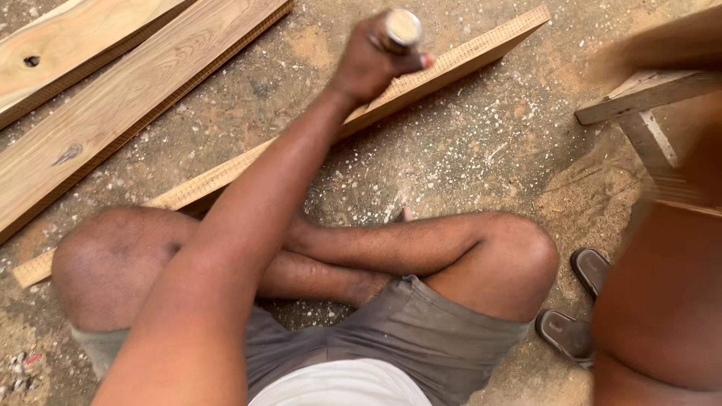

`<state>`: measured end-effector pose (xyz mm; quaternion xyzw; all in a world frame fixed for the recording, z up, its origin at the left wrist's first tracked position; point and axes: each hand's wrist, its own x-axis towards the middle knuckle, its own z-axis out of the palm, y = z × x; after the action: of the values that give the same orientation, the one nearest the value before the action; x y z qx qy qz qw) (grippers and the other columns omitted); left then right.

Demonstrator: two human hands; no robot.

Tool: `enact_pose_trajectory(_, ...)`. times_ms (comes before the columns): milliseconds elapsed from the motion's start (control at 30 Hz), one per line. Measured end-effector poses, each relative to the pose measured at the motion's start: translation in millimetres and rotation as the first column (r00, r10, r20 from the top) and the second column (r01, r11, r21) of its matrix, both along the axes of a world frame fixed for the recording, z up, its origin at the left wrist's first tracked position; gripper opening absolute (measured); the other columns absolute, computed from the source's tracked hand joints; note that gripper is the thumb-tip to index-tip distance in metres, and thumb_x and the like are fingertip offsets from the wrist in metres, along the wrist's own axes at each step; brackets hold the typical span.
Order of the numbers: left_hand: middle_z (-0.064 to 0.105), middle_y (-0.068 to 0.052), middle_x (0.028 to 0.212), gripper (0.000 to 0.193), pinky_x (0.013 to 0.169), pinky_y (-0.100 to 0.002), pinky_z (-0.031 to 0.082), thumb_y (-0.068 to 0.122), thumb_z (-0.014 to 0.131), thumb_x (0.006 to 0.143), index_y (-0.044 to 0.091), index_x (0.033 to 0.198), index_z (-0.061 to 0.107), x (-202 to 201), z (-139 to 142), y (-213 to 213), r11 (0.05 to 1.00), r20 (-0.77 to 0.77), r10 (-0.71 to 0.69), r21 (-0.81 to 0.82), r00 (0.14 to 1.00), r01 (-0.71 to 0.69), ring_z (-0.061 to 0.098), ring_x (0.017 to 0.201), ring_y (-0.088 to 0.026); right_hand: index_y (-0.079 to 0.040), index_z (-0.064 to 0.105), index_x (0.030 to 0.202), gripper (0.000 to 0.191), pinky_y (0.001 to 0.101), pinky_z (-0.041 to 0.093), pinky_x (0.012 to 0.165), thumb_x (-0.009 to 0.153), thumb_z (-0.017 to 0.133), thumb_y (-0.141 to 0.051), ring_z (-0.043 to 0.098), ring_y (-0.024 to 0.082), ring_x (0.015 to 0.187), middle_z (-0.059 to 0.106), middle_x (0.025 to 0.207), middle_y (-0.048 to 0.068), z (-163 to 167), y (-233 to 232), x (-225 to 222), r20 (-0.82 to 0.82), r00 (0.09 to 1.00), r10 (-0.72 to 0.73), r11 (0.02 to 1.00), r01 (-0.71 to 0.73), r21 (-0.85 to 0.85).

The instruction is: The person uses a mallet to strike a chisel into wooden planks and blocks while sitting on the ground, carving and shaping the wood pieces.

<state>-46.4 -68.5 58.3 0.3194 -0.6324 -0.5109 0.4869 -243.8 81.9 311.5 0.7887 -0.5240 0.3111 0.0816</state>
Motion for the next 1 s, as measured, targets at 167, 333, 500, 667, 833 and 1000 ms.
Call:
enact_pose_trajectory(167,0.075,-0.002,0.095,0.027,0.087,-0.037,0.065,0.027,0.09,0.09,0.013,0.1,0.069,3.5,-10.7,14.8,0.997,-0.028,-0.027,-0.08,0.999,0.025,0.074,0.092,-0.015,-0.002,0.04,0.136,0.069,0.0451,0.063,0.071,0.078,0.079,-0.001,0.072,0.03,0.082,0.067,0.1,0.017,-71.8,-2.0,-0.1,-0.269,0.93,-0.249,0.736,0.362,0.572)
enact_pose_trajectory(333,0.072,0.002,0.082,0.032,0.072,-0.034,0.067,0.035,0.09,0.086,0.015,0.092,0.066,16.1,-1.5,4.7,0.999,0.005,0.04,0.006,0.999,-0.04,0.074,0.078,-0.013,0.0,0.042,0.134,0.066,0.042,0.064,0.071,0.077,0.076,0.004,0.072,0.026,0.084,0.068,0.102,0.016,-131.6,35.9,-54.4,0.245,0.892,-0.379,0.819,0.2,0.538)
enact_pose_trajectory(500,0.071,0.002,0.087,0.037,0.076,-0.033,0.069,0.042,0.089,0.091,0.014,0.098,0.065,-1.7,29.6,6.2,0.964,0.041,0.033,-0.264,0.999,-0.021,0.075,0.083,-0.012,-0.001,0.041,0.132,0.059,0.0366,0.062,0.058,0.079,0.066,0.008,0.069,0.022,0.068,0.066,0.088,0.014,-183.5,44.4,-58.4,0.784,0.38,-0.491,0.796,-0.169,0.581)
enact_pose_trajectory(667,0.073,0.0,0.089,0.04,0.08,-0.035,0.065,0.044,0.089,0.086,0.013,0.099,0.068,19.5,38.5,18.1,0.992,0.273,-0.02,-0.112,0.962,0.053,0.074,0.084,-0.013,0.005,0.045,0.126,0.045,0.0373,0.062,0.058,0.085,0.062,0.007,0.067,0.023,0.064,0.066,0.086,0.015,-193.1,40.7,-85.4,0.835,0.077,-0.546,0.79,-0.284,0.543)
enact_pose_trajectory(833,0.077,-0.002,0.093,0.036,0.079,-0.036,0.06,0.039,0.093,0.075,0.016,0.096,0.075,18.2,20.7,24.7,0.99,0.501,-0.1,0.138,0.859,0.035,0.074,0.085,-0.012,0.011,0.043,0.115,0.034,0.0388,0.063,0.057,0.087,0.061,0.005,0.07,0.025,0.066,0.066,0.085,0.018,-191.6,41.9,-104.0,0.829,-0.195,-0.524,0.837,-0.297,0.46)
enact_pose_trajectory(1000,0.075,0.0,0.084,0.029,0.075,-0.031,0.067,0.036,0.088,0.087,0.013,0.084,0.07,-30.4,20.2,9.6,0.994,0.028,0.089,-0.066,0.996,-0.087,0.076,0.08,-0.011,0.008,0.048,0.112,0.031,0.0377,0.063,0.057,0.085,0.062,0.007,0.069,0.023,0.065,0.066,0.084,0.016,-191.8,45.1,-100.4,0.846,-0.098,-0.524,0.832,-0.273,0.484)
